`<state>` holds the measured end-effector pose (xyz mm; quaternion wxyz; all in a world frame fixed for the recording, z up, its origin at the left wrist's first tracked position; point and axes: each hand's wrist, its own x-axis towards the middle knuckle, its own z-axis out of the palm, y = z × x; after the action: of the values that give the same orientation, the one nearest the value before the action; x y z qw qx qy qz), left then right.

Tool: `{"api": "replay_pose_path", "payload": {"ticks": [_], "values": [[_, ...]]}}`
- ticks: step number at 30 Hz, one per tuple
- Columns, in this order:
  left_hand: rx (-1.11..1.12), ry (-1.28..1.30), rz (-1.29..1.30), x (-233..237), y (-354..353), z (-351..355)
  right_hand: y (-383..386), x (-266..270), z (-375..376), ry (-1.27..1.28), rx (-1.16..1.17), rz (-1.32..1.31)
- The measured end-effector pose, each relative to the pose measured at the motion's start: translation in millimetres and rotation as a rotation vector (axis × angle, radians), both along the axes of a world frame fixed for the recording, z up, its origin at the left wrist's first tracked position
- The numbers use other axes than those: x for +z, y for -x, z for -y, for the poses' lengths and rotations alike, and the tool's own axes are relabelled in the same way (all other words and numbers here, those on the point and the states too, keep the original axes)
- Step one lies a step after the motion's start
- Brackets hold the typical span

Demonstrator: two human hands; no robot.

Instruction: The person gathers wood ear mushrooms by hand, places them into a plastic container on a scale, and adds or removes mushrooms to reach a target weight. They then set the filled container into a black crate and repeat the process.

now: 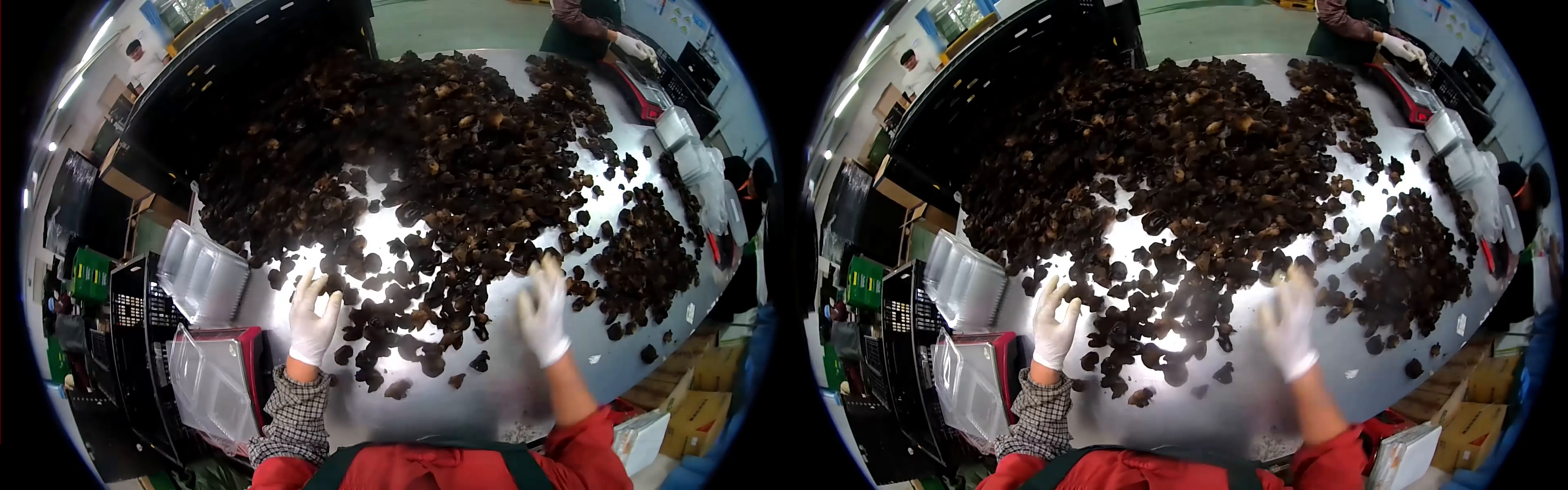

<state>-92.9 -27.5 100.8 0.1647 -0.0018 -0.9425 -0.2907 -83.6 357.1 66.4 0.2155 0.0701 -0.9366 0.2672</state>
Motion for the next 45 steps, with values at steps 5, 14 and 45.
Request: {"api": "replay_pose_path", "payload": {"ticks": [5, 14, 45], "values": [[0.060, 0.063, 0.097, -19, 18, 4, 160, -30, -77, -0.204, -0.332, 0.076], [-0.045, 0.148, 0.077, -49, 105, -14, 88, -31, 43, -0.224, 0.073, 0.217], [-0.237, 0.032, 0.166, -55, -3, -97, -268, 34, -154, -0.091, -0.604, 0.453]]}}
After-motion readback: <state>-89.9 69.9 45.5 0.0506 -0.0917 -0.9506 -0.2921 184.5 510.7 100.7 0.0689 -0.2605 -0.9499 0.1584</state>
